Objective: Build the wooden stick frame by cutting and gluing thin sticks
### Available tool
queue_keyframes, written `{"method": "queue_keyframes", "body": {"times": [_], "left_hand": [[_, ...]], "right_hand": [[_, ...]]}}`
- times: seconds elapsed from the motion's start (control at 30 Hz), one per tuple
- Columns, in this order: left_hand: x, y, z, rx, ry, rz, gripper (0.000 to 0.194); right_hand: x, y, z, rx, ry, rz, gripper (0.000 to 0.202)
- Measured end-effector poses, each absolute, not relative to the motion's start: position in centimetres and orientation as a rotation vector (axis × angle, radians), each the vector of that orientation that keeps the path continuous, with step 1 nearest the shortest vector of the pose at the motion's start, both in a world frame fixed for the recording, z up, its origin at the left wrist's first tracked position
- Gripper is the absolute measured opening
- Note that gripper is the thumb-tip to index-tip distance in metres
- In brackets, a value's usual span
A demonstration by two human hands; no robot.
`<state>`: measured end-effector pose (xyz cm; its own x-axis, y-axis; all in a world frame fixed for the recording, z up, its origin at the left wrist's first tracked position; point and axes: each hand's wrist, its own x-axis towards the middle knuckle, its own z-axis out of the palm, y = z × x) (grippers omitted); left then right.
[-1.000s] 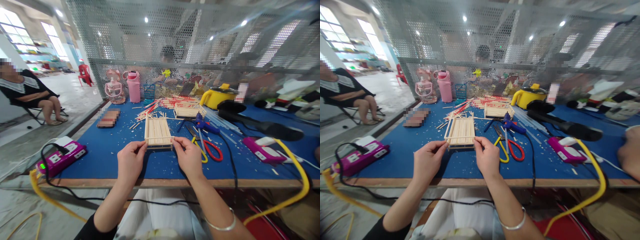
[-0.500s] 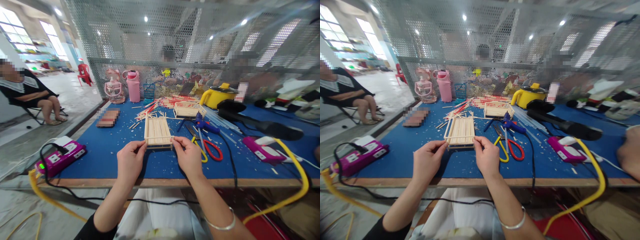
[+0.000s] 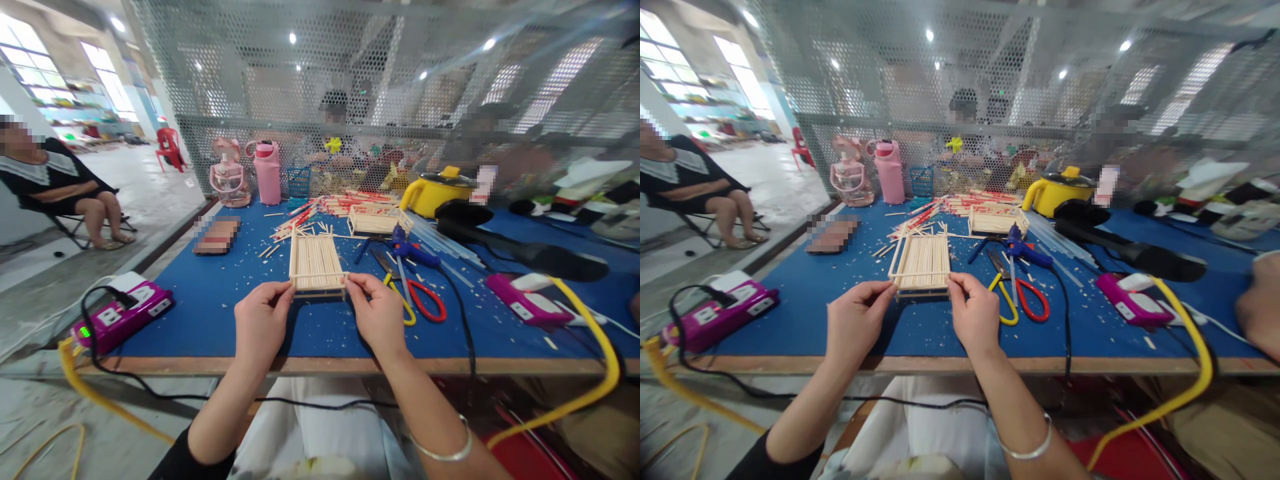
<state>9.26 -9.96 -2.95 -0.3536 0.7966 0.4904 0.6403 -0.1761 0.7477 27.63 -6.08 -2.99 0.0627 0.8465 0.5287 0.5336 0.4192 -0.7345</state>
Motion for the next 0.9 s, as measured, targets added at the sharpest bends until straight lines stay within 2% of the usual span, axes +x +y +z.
{"method": "queue_keyframes", "body": {"times": [0.4,0.57,0.63,0.8,0.9], "left_hand": [[9.2,-10.1,-3.1,1.611,1.881,1.514,0.018],[8.7,-10.0,-3.1,1.576,1.816,1.370,0.028],[8.4,-9.7,-2.9,1.653,1.795,1.276,0.029],[7.6,-8.4,-2.4,1.773,1.726,1.125,0.014],[7.3,-7.8,-2.0,1.816,1.691,1.072,0.012]], "right_hand": [[27.5,-6.3,-2.8,-1.201,-1.571,0.461,0.017],[28.2,-6.5,-3.6,-1.191,-1.492,0.652,0.053],[28.7,-6.4,-3.4,-1.302,-1.576,0.675,0.061],[29.2,-5.3,-1.6,-1.391,-1.766,0.814,0.053],[29.2,-4.2,-0.6,-1.385,-1.841,0.805,0.051]]}}
